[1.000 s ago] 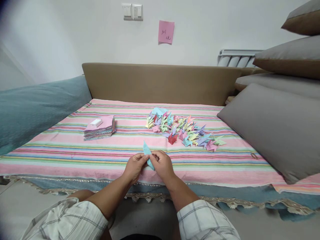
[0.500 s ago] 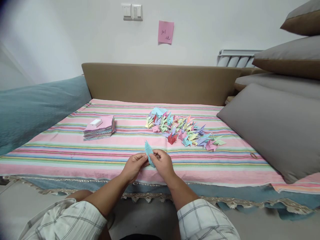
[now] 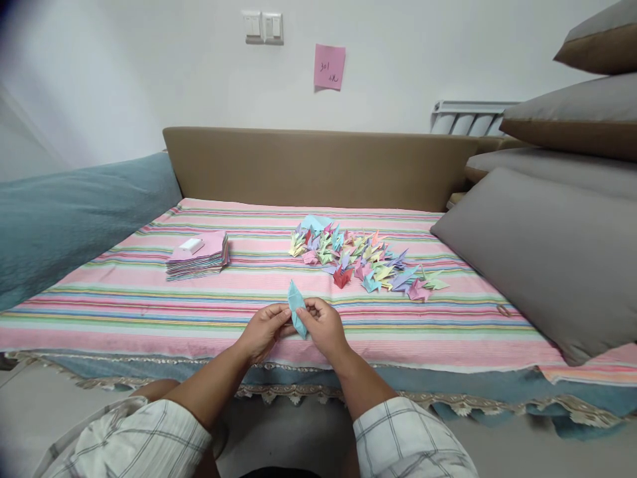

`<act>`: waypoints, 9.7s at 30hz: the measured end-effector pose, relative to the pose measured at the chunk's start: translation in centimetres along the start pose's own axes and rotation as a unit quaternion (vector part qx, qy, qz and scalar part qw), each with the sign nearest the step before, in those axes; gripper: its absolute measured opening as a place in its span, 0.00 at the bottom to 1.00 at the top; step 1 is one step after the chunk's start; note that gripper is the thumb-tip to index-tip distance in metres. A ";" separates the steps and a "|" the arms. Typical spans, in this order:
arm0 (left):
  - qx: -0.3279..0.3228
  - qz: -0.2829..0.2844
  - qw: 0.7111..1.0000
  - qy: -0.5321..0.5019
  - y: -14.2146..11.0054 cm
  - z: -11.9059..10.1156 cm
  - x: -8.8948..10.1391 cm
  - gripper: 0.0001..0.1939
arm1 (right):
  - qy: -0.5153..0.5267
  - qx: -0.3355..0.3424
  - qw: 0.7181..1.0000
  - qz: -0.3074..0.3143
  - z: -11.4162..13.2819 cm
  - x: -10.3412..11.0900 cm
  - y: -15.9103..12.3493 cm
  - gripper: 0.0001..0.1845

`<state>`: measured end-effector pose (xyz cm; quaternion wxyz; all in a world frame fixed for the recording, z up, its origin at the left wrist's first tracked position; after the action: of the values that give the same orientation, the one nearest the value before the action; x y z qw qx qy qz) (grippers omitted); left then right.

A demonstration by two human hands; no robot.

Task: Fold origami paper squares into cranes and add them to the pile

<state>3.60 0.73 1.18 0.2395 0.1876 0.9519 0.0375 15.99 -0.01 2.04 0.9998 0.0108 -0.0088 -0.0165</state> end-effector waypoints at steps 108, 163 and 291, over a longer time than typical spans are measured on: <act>-0.068 -0.087 0.988 0.110 0.2 -0.9 1.1 0.24 | 0.168 -0.120 0.973 0.100 -2.5 -1.2 0.3 0.17; -0.135 0.114 0.549 0.817 1.0 -1.4 1.5 0.24 | -0.534 0.041 0.843 -0.047 -1.9 -0.5 1.5 0.26; -0.222 0.054 0.654 0.721 0.9 -1.7 1.5 0.12 | -0.447 0.116 0.882 -0.096 -1.4 -0.6 1.0 0.09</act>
<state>1.86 2.15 2.12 -0.4902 0.0942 0.7768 0.3839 15.45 1.09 0.63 0.8749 0.1193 -0.4554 -0.1140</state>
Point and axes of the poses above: each hand's wrist, its own y-axis towards the middle knuckle, its own x-axis out of the back of the hand, z = x × y, the point moved 5 cm from there along y, towards the middle knuckle, and after that the axes turned 13 degrees about -x, right-handed, at the moved point
